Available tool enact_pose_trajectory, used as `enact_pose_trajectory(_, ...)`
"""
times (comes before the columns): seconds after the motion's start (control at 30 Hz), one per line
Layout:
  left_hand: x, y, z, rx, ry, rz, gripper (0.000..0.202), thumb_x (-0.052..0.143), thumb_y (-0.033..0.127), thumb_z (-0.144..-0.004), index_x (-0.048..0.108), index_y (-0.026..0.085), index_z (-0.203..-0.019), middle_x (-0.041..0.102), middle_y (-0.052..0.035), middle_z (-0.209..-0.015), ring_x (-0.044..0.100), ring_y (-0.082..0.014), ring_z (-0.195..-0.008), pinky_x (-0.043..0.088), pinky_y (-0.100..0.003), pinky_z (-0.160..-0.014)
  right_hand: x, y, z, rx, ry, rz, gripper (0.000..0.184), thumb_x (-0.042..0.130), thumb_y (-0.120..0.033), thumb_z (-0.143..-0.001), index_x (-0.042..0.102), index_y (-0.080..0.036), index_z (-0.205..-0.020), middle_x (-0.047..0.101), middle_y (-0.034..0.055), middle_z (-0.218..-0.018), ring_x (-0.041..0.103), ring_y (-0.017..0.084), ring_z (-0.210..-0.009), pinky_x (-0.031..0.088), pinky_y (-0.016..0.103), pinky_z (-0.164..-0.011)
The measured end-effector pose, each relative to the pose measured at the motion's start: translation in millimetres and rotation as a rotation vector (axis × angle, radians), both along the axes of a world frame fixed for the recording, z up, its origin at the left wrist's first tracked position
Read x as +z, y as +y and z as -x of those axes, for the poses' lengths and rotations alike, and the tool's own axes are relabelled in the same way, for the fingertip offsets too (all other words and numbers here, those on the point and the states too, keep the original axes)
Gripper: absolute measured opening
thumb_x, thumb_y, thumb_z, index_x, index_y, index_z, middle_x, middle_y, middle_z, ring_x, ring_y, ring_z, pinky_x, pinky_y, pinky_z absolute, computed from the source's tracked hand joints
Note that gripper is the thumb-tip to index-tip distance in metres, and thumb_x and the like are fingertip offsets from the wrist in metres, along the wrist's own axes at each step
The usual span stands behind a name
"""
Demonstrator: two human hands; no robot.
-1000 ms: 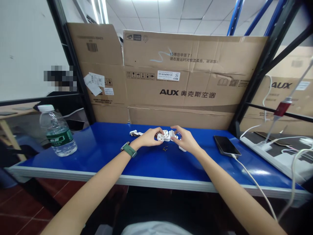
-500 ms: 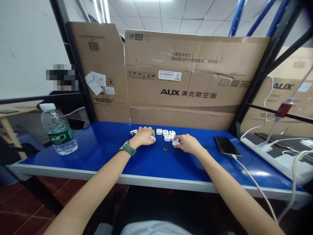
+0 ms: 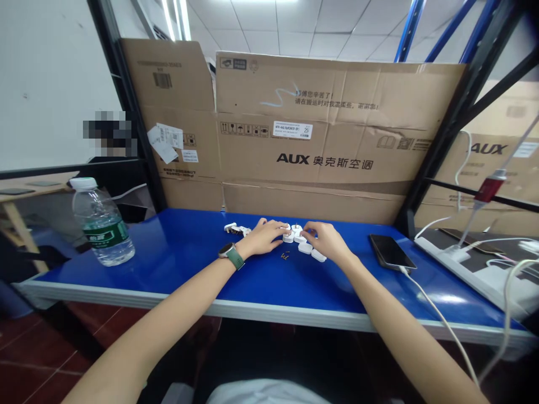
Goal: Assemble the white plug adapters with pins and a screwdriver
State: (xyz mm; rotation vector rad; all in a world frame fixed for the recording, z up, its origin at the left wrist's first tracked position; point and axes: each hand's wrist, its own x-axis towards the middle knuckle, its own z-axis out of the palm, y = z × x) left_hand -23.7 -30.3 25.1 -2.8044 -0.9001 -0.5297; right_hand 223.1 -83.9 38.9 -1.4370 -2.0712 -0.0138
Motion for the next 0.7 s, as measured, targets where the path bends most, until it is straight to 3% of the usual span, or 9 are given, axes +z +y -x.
enact_pose_trajectory(0.27, 0.1, 3.8, -0.6, -0.024, -0.073, 0.074, 0.012, 0.062, 0.029, -0.096, 0.061, 0.023, -0.106, 0.071, -0.0040, -0.111, 0.065, -0.0220, -0.108, 0.034, -0.034, -0.095, -1.4, 3.9, 0.5, 0.085, 0.120, -0.047, 0.021, 0.054, -0.035, -0.094, 0.070, -0.021, -0.092, 0.070, 0.0032, -0.080, 0.062, 0.018, -0.073, 0.042, 0.027, -0.070)
enact_pose_trajectory(0.4, 4.5, 2.5, 0.3, -0.009, -0.106, 0.066, 0.008, 0.058, 0.025, -0.097, 0.060, 0.021, -0.103, 0.072, -0.0049, -0.109, 0.065, -0.0230, -0.109, 0.035, -0.036, -0.097, 1.8, 2.3, 1.8, 0.126, 0.314, -0.035, 0.025, 0.046, -0.032, -0.094, 0.067, -0.021, -0.103, 0.062, -0.0006, -0.070, 0.054, 0.017, -0.064, 0.039, 0.028, -0.064)
enact_pose_trajectory(0.5, 14.0, -3.7, 3.8, -0.016, -0.199, 0.111, 0.013, 0.053, 0.029, -0.100, 0.059, 0.020, -0.106, 0.071, -0.0073, -0.109, 0.065, -0.0232, -0.106, 0.039, -0.036, -0.096, 4.2, 3.4, 1.4, 0.229, 0.643, 0.073, 0.030, 0.045, -0.029, -0.089, 0.063, -0.021, -0.112, 0.055, -0.0025, -0.071, 0.044, 0.014, -0.055, 0.035, 0.027, -0.055)
enact_pose_trajectory(0.57, 22.2, -11.2, 5.8, -0.064, -0.272, 0.206, 0.018, 0.052, 0.036, -0.101, 0.058, 0.020, -0.105, 0.071, -0.0068, -0.104, 0.066, -0.0216, -0.097, 0.044, -0.033, -0.087, 6.6, 3.2, 0.8, 0.345, 0.891, 0.207, 0.033, 0.050, -0.028, -0.085, 0.060, -0.021, -0.116, 0.051, -0.0035, -0.072, 0.039, 0.011, -0.051, 0.032, 0.025, -0.050)
enact_pose_trajectory(0.7, 34.5, -29.0, 3.8, -0.199, -0.324, 0.366, 0.024, 0.052, 0.042, -0.100, 0.059, 0.020, -0.097, 0.068, -0.0021, -0.090, 0.063, -0.0164, -0.081, 0.046, -0.028, -0.076, 12.7, -3.5, 1.5, 0.560, 1.142, 0.422, 0.041, 0.065, -0.033, -0.085, 0.058, -0.020, -0.123, 0.055, -0.0015, -0.080, 0.048, 0.011, -0.056, 0.040, 0.026, -0.052)
